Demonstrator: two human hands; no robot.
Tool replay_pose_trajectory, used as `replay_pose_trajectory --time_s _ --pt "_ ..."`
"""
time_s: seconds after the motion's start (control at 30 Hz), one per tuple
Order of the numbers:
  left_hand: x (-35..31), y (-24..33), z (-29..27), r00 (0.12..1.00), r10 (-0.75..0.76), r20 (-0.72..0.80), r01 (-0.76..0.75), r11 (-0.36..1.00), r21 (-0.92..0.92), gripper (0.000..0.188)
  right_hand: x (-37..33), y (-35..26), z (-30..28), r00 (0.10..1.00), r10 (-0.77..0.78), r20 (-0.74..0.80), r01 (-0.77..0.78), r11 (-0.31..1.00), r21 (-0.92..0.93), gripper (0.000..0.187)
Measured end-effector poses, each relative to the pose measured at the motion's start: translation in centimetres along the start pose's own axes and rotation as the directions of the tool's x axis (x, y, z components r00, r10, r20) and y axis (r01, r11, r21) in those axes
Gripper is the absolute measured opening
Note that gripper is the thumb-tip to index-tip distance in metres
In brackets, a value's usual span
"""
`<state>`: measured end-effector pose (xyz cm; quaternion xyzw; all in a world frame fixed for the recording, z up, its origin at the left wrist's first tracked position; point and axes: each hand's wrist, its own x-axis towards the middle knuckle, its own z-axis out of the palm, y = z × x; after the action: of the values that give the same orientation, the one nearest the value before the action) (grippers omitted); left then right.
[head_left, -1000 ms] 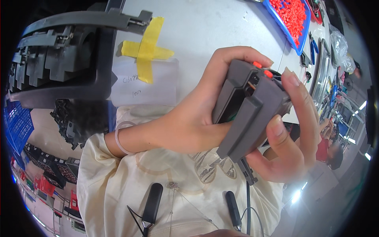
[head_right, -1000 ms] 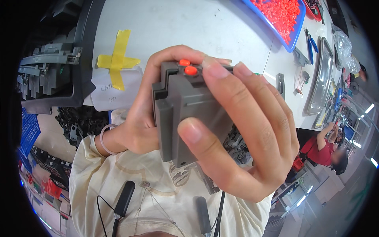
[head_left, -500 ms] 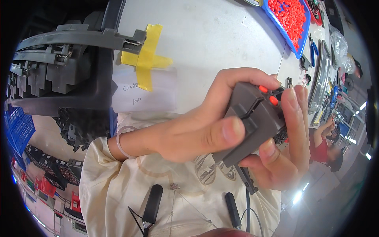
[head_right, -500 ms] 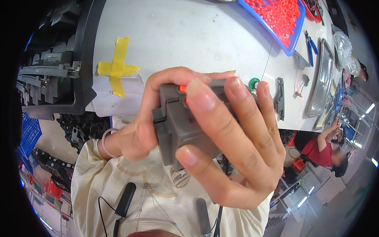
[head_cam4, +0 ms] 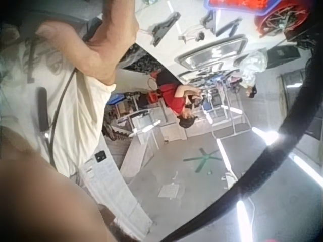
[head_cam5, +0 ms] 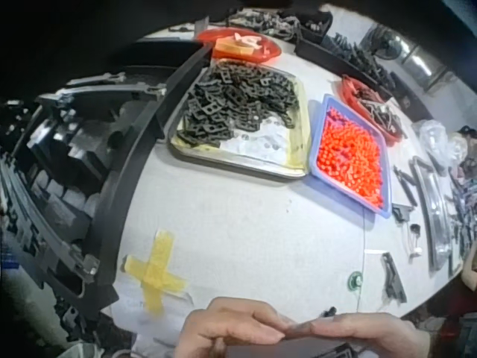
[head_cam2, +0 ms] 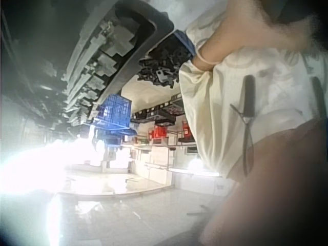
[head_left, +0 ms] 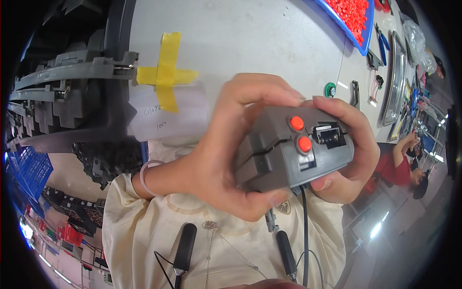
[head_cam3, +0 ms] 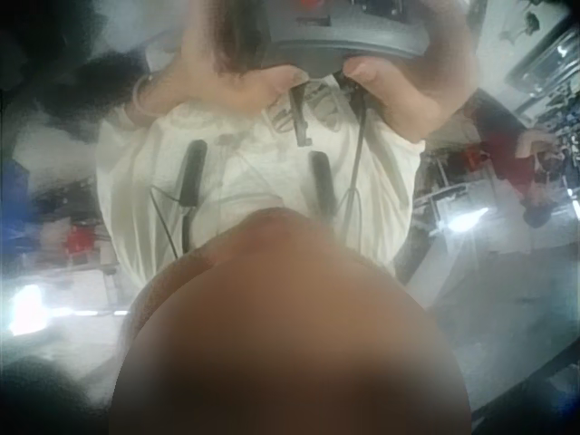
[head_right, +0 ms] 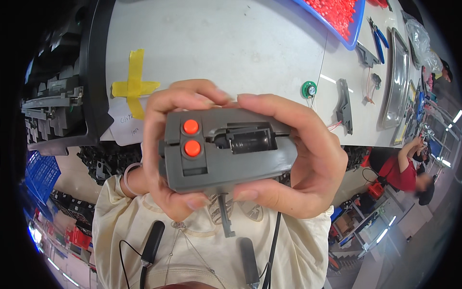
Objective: Assembling an electronic device by placing internal components and wiring into a grey plastic shell.
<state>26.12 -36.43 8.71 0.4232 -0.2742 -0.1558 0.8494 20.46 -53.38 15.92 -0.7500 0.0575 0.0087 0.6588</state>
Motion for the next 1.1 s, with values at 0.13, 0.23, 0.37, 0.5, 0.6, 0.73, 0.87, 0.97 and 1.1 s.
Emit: replay_pose_trajectory --time_s 0.13,0.23,0.37,0.5,0.6,0.73,0.87,0.97,1.1 --pt "-0.2 2.0 -1.1 0.99 -0.132 0.046 0.111 0.943 0.315 0.086 0.6 -0.7 -1.2 0.976 -0.078 0.204 0.089 0.995 -0.046 0.088" --pt "-0.3 2.5 -1.4 0.986 -0.16 0.05 0.133 0.927 0.35 0.089 1.0 -0.7 -1.5 0.936 -0.199 0.289 0.236 0.967 -0.099 0.083" --pt "-0.2 1.6 -0.6 0.986 -0.16 0.046 0.16 0.987 0.015 0.082 0.5 -0.1 -1.3 0.897 -0.335 0.288 0.391 0.905 -0.167 0.079" --pt "-0.5 1.2 1.4 0.932 -0.311 -0.186 0.29 0.948 -0.133 0.089 0.3 0.1 -1.1 0.89 -0.334 0.31 0.42 0.864 -0.276 0.072" --pt "-0.5 1.6 1.2 0.926 -0.347 -0.146 0.309 0.922 -0.231 0.078 1.4 -0.6 -1.2 0.899 -0.333 0.283 0.391 0.903 -0.18 0.063" --pt "-0.3 3.0 -0.6 0.797 -0.603 0.024 0.589 0.768 -0.251 0.081 3.0 -2.8 -2.6 0.868 -0.376 0.324 0.468 0.836 -0.285 0.035" --pt "0.3 3.2 -1.5 0.683 -0.702 0.201 0.713 0.582 -0.39 0.079 2.4 -2.9 -2.0 0.84 -0.276 0.468 0.425 0.87 -0.25 0.025" --pt "0.7 3.3 -1.8 0.591 -0.726 0.352 0.757 0.347 -0.554 0.075 1.9 -2.0 -0.9 0.817 -0.364 0.447 0.487 0.851 -0.197 0.028" --pt "0.2 3.3 -1.5 0.559 -0.646 0.52 0.755 0.137 -0.642 0.07 2.4 -1.4 -0.5 0.653 -0.531 0.541 0.692 0.708 -0.14 0.023"
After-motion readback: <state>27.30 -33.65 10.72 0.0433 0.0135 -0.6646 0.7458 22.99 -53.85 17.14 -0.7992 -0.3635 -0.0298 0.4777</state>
